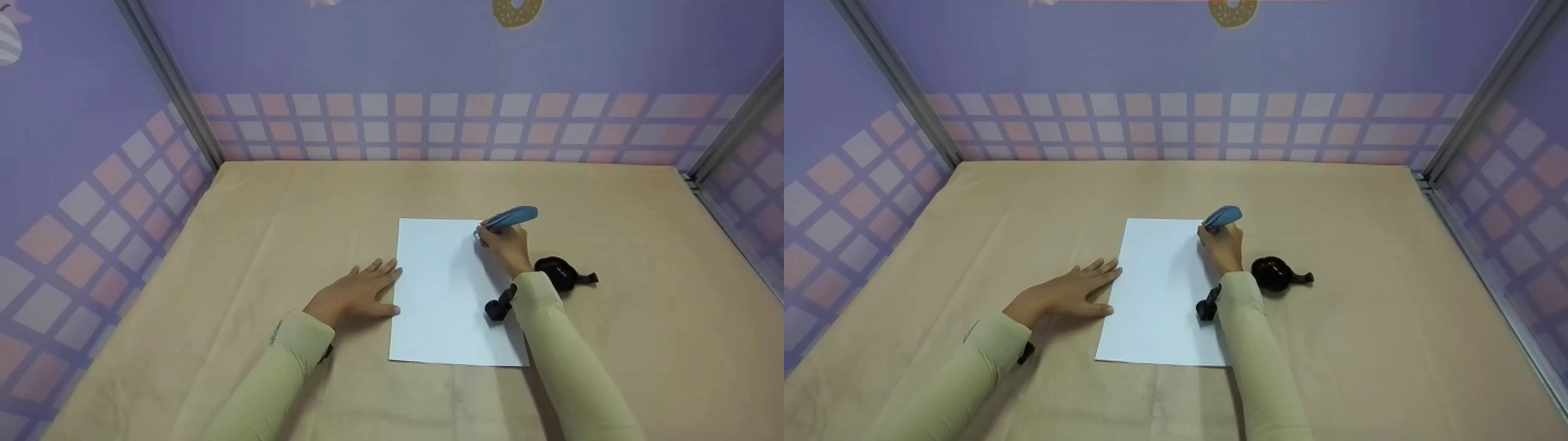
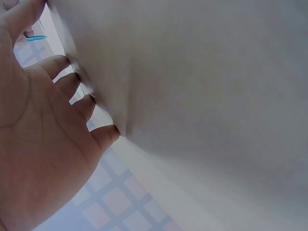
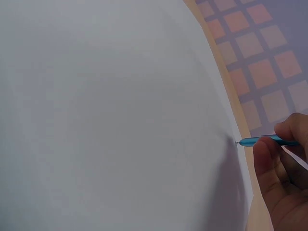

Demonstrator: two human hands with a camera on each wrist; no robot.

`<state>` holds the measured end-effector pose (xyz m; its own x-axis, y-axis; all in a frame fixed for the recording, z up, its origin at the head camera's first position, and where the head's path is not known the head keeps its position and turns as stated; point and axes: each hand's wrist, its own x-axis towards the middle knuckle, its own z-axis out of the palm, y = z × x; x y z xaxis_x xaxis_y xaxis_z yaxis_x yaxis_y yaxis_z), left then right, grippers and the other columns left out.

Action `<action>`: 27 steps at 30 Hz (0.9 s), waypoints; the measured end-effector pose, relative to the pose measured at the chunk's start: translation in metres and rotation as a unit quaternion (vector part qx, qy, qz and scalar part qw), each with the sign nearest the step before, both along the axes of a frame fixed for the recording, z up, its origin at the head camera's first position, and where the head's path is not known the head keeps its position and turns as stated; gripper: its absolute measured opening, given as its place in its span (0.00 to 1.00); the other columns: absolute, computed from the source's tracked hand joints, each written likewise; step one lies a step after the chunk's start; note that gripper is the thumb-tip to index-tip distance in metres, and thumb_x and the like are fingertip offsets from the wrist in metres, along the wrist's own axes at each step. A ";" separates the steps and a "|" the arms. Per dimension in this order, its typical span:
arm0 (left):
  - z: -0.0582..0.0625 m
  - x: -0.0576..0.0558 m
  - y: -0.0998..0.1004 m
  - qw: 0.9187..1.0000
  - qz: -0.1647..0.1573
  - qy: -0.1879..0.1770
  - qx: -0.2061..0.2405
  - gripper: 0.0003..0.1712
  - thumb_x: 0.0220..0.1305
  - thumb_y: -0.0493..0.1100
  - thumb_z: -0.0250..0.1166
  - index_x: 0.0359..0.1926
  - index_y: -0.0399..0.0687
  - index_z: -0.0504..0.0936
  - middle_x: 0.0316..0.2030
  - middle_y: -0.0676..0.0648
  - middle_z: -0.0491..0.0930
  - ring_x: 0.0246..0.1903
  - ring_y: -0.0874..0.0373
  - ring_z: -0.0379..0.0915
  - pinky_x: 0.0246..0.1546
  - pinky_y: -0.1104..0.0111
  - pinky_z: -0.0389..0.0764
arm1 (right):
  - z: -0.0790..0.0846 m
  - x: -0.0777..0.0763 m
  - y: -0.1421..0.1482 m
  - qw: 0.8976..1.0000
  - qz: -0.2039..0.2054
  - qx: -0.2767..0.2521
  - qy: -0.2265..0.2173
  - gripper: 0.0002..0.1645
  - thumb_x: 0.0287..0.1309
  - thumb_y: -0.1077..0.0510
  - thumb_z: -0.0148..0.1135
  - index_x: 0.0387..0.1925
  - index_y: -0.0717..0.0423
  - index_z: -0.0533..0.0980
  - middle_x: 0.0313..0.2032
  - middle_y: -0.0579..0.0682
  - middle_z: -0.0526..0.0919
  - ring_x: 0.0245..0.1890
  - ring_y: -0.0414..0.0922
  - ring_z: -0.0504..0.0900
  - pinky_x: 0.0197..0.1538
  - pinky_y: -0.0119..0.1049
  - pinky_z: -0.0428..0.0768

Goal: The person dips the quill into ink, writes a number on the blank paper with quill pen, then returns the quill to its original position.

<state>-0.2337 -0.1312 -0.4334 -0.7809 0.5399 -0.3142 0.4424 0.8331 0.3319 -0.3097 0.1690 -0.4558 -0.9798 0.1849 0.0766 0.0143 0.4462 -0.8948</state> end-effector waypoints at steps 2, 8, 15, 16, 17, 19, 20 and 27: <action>-0.001 0.000 -0.001 1.000 -0.002 0.001 0.001 0.46 0.65 0.65 0.55 0.76 0.56 0.47 0.77 0.53 0.40 0.76 0.52 0.32 0.74 0.47 0.40 | 0.000 0.000 0.000 1.000 0.004 0.001 0.008 0.11 0.58 0.54 0.61 0.36 0.58 0.81 0.24 0.46 0.82 0.27 0.39 0.76 0.33 0.29 0.73; -0.003 -0.001 -0.001 1.000 -0.001 -0.002 0.004 0.47 0.64 0.65 0.54 0.76 0.56 0.46 0.77 0.54 0.39 0.76 0.53 0.31 0.74 0.47 0.39 | -0.001 -0.001 0.000 1.000 0.002 -0.020 -0.001 0.11 0.57 0.54 0.62 0.37 0.58 0.80 0.24 0.44 0.82 0.28 0.38 0.77 0.33 0.27 0.74; -0.003 -0.001 -0.001 1.000 0.005 -0.003 0.003 0.47 0.64 0.66 0.54 0.76 0.58 0.46 0.77 0.55 0.39 0.76 0.54 0.31 0.74 0.48 0.38 | -0.003 -0.003 -0.002 1.000 -0.005 -0.018 0.013 0.07 0.55 0.56 0.63 0.33 0.56 0.79 0.22 0.44 0.81 0.25 0.38 0.76 0.30 0.27 0.73; -0.003 -0.001 -0.001 1.000 0.005 -0.003 0.002 0.47 0.64 0.66 0.54 0.76 0.58 0.46 0.77 0.55 0.39 0.76 0.54 0.31 0.74 0.48 0.38 | -0.003 -0.003 -0.002 1.000 -0.006 -0.018 0.016 0.05 0.55 0.56 0.63 0.31 0.55 0.79 0.22 0.44 0.80 0.25 0.38 0.76 0.30 0.27 0.73; -0.003 -0.001 -0.001 1.000 0.007 -0.003 0.002 0.47 0.64 0.66 0.54 0.76 0.58 0.46 0.77 0.55 0.39 0.76 0.54 0.31 0.74 0.49 0.38 | -0.003 -0.003 -0.003 1.000 -0.006 -0.017 0.019 0.04 0.55 0.57 0.63 0.30 0.53 0.79 0.21 0.44 0.80 0.24 0.38 0.75 0.30 0.27 0.72; -0.004 -0.001 -0.001 1.000 0.008 -0.003 0.000 0.47 0.64 0.66 0.54 0.76 0.59 0.45 0.77 0.56 0.38 0.76 0.55 0.30 0.74 0.49 0.38 | -0.003 -0.003 -0.004 1.000 -0.005 -0.018 0.024 0.03 0.54 0.57 0.63 0.28 0.51 0.78 0.21 0.44 0.79 0.24 0.39 0.75 0.29 0.27 0.72; -0.004 -0.001 -0.001 1.000 0.008 -0.003 -0.001 0.47 0.64 0.66 0.54 0.76 0.59 0.45 0.77 0.56 0.38 0.76 0.55 0.30 0.74 0.49 0.38 | -0.003 -0.003 -0.004 0.999 -0.004 -0.019 0.026 0.03 0.54 0.58 0.63 0.27 0.50 0.78 0.20 0.43 0.79 0.23 0.38 0.75 0.29 0.27 0.72; -0.004 -0.002 -0.001 1.000 0.004 0.002 0.000 0.47 0.64 0.66 0.54 0.76 0.59 0.45 0.77 0.56 0.38 0.76 0.54 0.30 0.74 0.48 0.39 | -0.004 -0.003 -0.005 0.999 0.010 -0.026 0.037 0.03 0.55 0.59 0.62 0.27 0.51 0.78 0.21 0.45 0.78 0.24 0.39 0.74 0.29 0.27 0.73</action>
<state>-0.2352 -0.1324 -0.4376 -0.7864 0.5337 -0.3111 0.4367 0.8365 0.3310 -0.3124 0.1642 -0.4597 -0.9753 0.1715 0.1394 -0.0606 0.3993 -0.9148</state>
